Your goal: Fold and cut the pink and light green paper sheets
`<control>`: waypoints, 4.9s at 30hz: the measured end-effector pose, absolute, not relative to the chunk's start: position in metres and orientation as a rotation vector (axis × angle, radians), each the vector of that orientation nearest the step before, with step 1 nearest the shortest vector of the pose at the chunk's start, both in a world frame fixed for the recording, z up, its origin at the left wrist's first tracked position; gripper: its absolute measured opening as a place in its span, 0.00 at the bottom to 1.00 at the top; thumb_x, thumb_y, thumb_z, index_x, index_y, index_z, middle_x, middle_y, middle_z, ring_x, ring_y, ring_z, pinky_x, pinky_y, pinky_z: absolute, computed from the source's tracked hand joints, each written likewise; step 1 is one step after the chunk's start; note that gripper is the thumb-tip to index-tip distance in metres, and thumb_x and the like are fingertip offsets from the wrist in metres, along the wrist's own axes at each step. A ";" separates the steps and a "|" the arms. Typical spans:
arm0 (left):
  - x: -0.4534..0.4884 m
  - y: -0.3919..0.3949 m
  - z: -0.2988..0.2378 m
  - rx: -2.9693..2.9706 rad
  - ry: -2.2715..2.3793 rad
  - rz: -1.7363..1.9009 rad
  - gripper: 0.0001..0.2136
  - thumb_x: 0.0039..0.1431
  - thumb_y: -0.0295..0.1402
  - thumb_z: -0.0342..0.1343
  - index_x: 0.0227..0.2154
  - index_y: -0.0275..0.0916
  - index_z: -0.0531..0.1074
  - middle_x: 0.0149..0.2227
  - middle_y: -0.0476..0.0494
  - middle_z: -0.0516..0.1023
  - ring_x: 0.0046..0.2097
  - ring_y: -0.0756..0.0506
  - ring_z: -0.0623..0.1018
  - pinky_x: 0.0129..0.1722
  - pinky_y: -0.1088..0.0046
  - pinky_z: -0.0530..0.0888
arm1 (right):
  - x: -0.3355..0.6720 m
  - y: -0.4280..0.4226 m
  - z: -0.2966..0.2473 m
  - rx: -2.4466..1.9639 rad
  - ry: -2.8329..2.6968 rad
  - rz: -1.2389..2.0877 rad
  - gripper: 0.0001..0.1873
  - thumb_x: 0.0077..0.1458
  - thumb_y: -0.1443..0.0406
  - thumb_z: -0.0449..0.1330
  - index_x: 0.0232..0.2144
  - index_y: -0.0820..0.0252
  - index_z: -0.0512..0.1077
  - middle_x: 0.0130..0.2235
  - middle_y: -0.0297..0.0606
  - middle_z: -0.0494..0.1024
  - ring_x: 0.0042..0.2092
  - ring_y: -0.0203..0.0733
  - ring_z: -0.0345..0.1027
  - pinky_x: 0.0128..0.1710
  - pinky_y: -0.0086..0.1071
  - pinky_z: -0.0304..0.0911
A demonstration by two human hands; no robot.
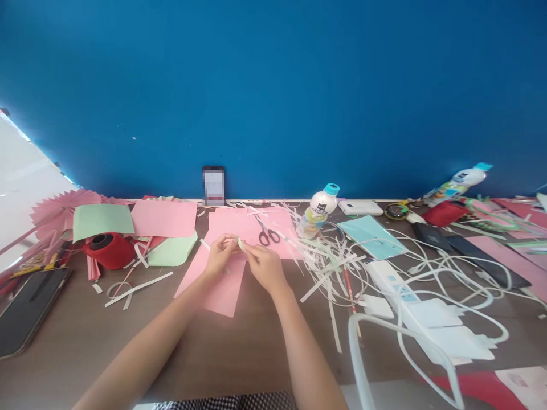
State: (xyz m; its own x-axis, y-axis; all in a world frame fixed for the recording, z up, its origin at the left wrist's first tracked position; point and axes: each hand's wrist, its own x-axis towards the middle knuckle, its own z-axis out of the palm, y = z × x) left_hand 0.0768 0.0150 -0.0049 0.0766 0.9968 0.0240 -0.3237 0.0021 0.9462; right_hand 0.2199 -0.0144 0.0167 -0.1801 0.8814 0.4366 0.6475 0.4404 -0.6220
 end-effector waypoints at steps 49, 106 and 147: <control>0.078 0.005 -0.003 1.414 0.826 1.199 0.12 0.51 0.37 0.53 0.23 0.35 0.75 0.26 0.44 0.77 0.32 0.46 0.75 0.35 0.71 0.71 | 0.221 -0.010 0.029 -1.308 -1.466 1.101 0.11 0.43 0.59 0.60 0.23 0.62 0.69 0.24 0.38 0.76 0.30 0.43 0.72 0.33 0.34 0.65; 0.062 0.033 -0.019 0.758 0.956 1.525 0.17 0.45 0.43 0.58 0.28 0.30 0.74 0.32 0.37 0.77 0.37 0.41 0.77 0.41 0.62 0.74 | 0.220 -0.014 0.006 -1.386 -2.088 -0.061 0.15 0.55 0.68 0.49 0.39 0.51 0.74 0.37 0.36 0.78 0.41 0.43 0.71 0.42 0.34 0.66; 0.063 0.027 -0.015 0.865 0.821 1.343 0.15 0.47 0.41 0.58 0.29 0.31 0.74 0.35 0.36 0.77 0.39 0.40 0.77 0.44 0.60 0.71 | 0.228 -0.008 0.004 -1.114 -2.130 -0.210 0.13 0.55 0.69 0.51 0.38 0.56 0.74 0.36 0.37 0.78 0.37 0.38 0.72 0.36 0.28 0.67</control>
